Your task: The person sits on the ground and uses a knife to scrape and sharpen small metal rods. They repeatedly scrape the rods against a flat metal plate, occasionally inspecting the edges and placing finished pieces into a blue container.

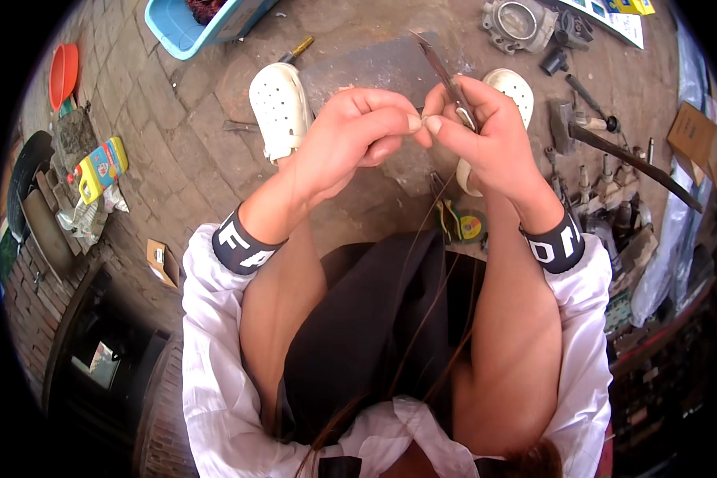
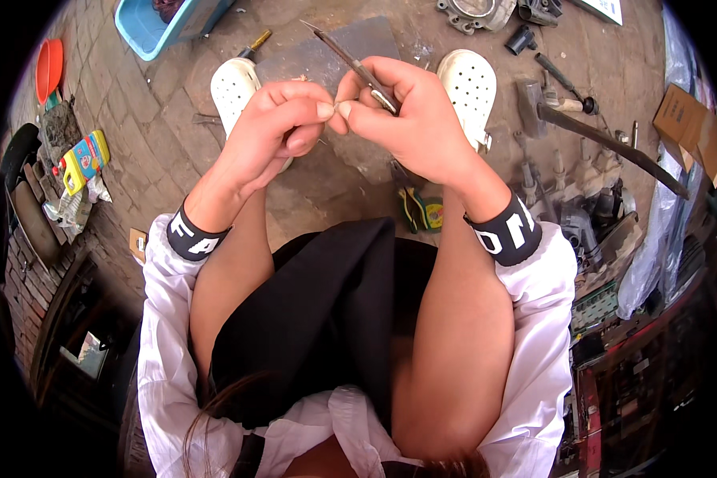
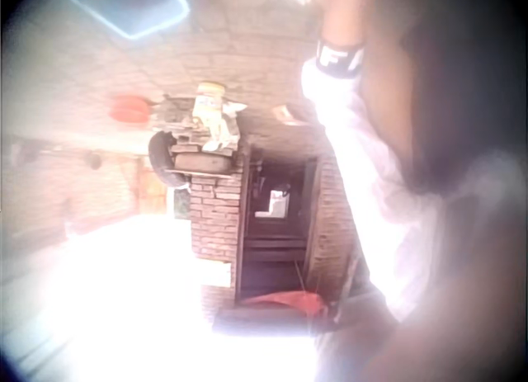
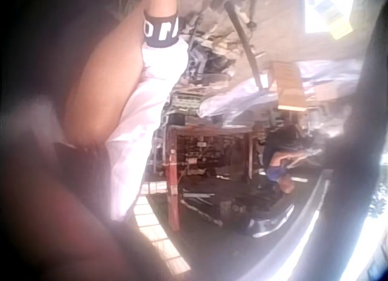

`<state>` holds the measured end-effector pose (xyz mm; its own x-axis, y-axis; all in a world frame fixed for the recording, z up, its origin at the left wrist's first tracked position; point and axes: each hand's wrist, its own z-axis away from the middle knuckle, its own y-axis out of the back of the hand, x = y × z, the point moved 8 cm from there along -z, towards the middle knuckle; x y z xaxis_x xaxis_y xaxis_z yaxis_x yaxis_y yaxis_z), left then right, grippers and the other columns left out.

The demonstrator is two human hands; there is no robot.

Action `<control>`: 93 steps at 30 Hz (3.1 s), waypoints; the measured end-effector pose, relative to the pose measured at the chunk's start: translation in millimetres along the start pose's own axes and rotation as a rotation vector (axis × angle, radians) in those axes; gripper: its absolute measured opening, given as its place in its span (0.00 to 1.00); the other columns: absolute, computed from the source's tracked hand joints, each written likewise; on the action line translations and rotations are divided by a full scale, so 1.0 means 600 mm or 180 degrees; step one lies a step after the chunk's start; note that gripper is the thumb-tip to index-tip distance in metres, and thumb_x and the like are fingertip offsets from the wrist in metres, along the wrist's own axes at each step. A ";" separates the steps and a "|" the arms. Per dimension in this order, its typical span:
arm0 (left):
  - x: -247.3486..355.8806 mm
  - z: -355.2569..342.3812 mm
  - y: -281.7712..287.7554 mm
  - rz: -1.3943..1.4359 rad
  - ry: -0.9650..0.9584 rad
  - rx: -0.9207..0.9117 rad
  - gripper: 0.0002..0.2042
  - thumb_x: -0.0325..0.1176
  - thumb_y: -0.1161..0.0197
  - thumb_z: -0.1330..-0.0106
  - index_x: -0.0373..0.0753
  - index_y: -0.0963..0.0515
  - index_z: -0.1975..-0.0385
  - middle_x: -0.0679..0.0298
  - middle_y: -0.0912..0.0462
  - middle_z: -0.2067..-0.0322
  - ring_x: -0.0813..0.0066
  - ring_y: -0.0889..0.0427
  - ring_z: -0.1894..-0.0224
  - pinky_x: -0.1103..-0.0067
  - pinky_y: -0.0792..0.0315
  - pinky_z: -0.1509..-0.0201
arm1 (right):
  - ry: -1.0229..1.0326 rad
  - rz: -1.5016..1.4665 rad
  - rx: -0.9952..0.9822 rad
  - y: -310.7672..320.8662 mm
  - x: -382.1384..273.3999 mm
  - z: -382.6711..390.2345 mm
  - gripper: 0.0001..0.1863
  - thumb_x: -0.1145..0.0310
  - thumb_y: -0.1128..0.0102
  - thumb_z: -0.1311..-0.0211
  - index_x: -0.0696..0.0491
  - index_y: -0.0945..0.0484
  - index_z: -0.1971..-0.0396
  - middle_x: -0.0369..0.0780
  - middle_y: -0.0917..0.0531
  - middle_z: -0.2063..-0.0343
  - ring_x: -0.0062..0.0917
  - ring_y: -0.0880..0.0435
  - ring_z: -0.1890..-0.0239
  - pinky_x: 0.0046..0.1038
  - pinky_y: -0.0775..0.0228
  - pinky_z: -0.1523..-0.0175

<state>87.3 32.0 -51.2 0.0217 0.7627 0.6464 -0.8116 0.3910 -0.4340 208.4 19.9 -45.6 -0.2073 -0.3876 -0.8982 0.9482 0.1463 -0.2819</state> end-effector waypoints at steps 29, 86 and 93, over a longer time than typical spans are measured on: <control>-0.003 0.004 0.002 -0.1181 -0.0712 0.0599 0.04 0.27 0.38 0.37 0.34 0.21 0.65 0.76 0.27 0.80 0.95 0.36 0.80 0.91 0.45 0.80 | -0.0302 0.0304 0.0433 0.016 0.032 -0.004 0.03 0.72 0.44 0.43 0.55 0.26 0.71 0.26 0.30 0.79 0.08 0.36 0.75 0.16 0.44 0.70; -0.173 -0.081 0.077 -0.0460 0.0648 0.0727 0.07 0.31 0.44 0.35 0.37 0.20 0.67 0.75 0.31 0.82 0.89 0.41 0.86 0.87 0.50 0.83 | -0.0967 0.1093 0.0242 0.053 0.212 -0.019 0.16 0.61 0.44 0.37 0.60 0.23 0.62 0.39 0.19 0.73 0.18 0.24 0.68 0.24 0.32 0.59; -0.187 -0.078 0.146 -0.0260 0.0794 0.1366 0.09 0.32 0.44 0.36 0.34 0.19 0.66 0.76 0.32 0.84 0.90 0.45 0.88 0.86 0.54 0.85 | -0.0203 0.1857 0.0272 0.052 0.184 -0.016 0.16 0.64 0.50 0.33 0.49 0.25 0.47 0.44 0.17 0.61 0.39 0.19 0.61 0.34 0.28 0.54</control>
<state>41.2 4.5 -191.1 0.1915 0.8589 0.4751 -0.9673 0.2473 -0.0572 212.6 -9.4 -156.8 0.3665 -0.3193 -0.8739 0.9177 0.2790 0.2829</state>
